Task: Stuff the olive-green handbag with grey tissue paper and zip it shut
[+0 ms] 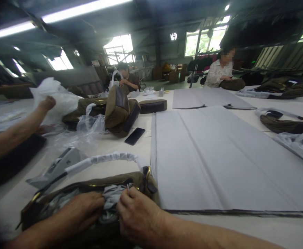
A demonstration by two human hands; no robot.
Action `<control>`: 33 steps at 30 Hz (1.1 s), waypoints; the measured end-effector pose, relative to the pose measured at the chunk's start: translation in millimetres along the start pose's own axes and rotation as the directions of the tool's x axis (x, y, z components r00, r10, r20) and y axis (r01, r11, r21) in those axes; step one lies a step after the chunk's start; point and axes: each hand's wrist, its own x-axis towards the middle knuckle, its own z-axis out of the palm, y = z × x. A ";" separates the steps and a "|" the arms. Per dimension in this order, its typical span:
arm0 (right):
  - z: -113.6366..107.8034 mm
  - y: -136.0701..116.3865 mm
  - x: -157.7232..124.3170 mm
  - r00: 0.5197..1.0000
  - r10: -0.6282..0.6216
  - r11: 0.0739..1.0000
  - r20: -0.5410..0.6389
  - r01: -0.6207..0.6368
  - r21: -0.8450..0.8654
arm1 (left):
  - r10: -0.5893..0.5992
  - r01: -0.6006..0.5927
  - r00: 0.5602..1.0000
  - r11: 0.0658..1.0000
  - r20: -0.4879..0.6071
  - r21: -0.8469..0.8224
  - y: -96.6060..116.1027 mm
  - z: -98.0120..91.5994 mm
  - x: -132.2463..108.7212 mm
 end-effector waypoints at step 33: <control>-8.5 17.5 -22.9 0.466 0.876 0.335 -0.123 -0.405 0.851 | -0.085 -0.120 0.931 0.848 -0.356 -0.516 92.9 -7.3 41.9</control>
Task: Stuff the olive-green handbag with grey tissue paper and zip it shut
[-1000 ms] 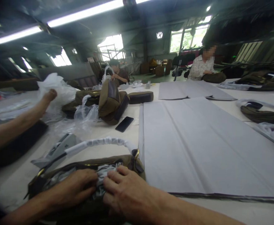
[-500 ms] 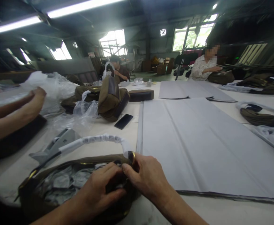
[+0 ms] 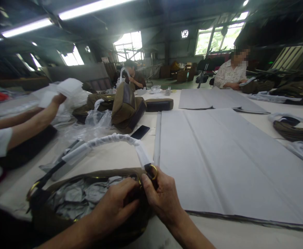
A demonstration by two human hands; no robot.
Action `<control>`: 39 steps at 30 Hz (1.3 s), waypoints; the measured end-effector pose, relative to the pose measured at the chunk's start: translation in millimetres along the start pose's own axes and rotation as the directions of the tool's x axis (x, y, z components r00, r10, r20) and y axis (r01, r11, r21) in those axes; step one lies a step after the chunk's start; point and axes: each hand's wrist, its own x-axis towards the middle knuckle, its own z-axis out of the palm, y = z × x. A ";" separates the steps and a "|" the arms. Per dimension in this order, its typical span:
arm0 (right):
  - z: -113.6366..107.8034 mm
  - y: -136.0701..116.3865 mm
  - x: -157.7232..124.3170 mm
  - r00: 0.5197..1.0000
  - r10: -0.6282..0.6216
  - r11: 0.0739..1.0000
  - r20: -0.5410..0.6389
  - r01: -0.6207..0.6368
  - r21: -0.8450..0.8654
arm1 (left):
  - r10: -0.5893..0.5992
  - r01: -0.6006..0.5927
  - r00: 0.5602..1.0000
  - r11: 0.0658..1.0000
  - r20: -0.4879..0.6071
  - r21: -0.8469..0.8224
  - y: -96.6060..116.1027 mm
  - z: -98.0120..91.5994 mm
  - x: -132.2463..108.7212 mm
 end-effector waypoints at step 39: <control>45.9 20.3 7.3 0.941 -0.117 0.992 -0.318 0.094 -0.088 | 0.006 -0.032 0.999 0.869 0.054 0.494 -7.1 -11.0 -3.4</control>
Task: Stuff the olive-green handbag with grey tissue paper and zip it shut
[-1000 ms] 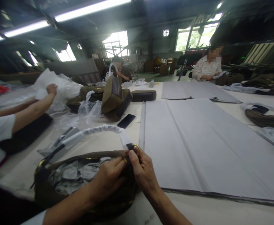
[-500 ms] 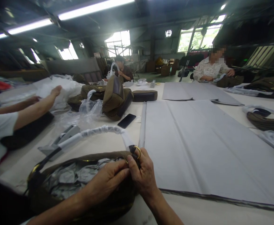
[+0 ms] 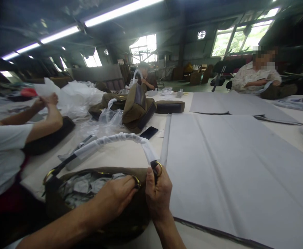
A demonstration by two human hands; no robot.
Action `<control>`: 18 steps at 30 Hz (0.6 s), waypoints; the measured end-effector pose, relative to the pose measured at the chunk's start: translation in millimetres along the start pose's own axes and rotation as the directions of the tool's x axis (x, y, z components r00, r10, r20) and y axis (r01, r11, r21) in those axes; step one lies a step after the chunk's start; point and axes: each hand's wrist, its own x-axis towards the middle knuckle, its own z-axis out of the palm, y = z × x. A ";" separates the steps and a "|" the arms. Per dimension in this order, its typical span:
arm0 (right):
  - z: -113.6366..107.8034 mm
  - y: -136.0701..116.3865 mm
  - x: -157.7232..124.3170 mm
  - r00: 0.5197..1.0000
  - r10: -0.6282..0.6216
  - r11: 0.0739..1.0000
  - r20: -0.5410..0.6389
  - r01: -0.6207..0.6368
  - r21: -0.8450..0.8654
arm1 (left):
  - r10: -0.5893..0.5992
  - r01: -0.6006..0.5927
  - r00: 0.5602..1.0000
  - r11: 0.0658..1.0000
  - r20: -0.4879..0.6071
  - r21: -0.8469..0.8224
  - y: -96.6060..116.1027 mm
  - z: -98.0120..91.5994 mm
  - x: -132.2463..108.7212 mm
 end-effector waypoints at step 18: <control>-11.6 -30.7 25.9 0.397 -0.408 0.459 0.822 0.868 -0.191 | 0.123 -0.129 0.987 0.990 -0.102 -0.050 -41.4 -3.8 -31.2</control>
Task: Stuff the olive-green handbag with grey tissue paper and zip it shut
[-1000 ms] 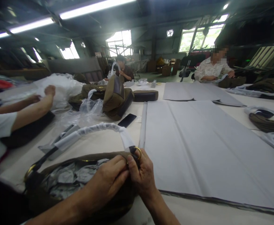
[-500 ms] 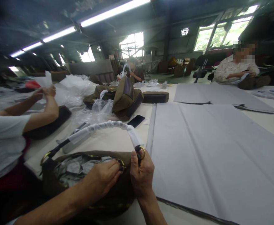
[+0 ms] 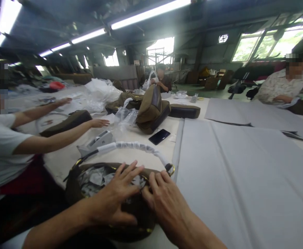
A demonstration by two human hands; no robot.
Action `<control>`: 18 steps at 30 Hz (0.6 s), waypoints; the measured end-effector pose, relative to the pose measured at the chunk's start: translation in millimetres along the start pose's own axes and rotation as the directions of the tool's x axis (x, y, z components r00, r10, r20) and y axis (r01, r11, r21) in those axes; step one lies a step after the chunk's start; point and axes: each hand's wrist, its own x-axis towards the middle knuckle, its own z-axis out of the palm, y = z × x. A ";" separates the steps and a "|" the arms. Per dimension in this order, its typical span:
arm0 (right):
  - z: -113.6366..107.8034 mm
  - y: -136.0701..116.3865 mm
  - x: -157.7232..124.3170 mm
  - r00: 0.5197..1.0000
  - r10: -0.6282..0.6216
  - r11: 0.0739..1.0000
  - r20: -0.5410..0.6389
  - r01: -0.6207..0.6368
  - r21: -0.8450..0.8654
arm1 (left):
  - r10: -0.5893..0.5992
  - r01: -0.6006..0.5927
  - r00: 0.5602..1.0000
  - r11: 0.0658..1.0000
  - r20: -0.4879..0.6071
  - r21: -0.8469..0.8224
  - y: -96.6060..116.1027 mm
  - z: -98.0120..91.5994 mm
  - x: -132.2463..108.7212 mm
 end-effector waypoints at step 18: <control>9.9 1.8 1.2 0.988 -0.087 0.995 -0.126 0.081 -0.055 | 0.068 -0.048 0.983 0.992 -0.169 0.118 -9.5 28.4 6.3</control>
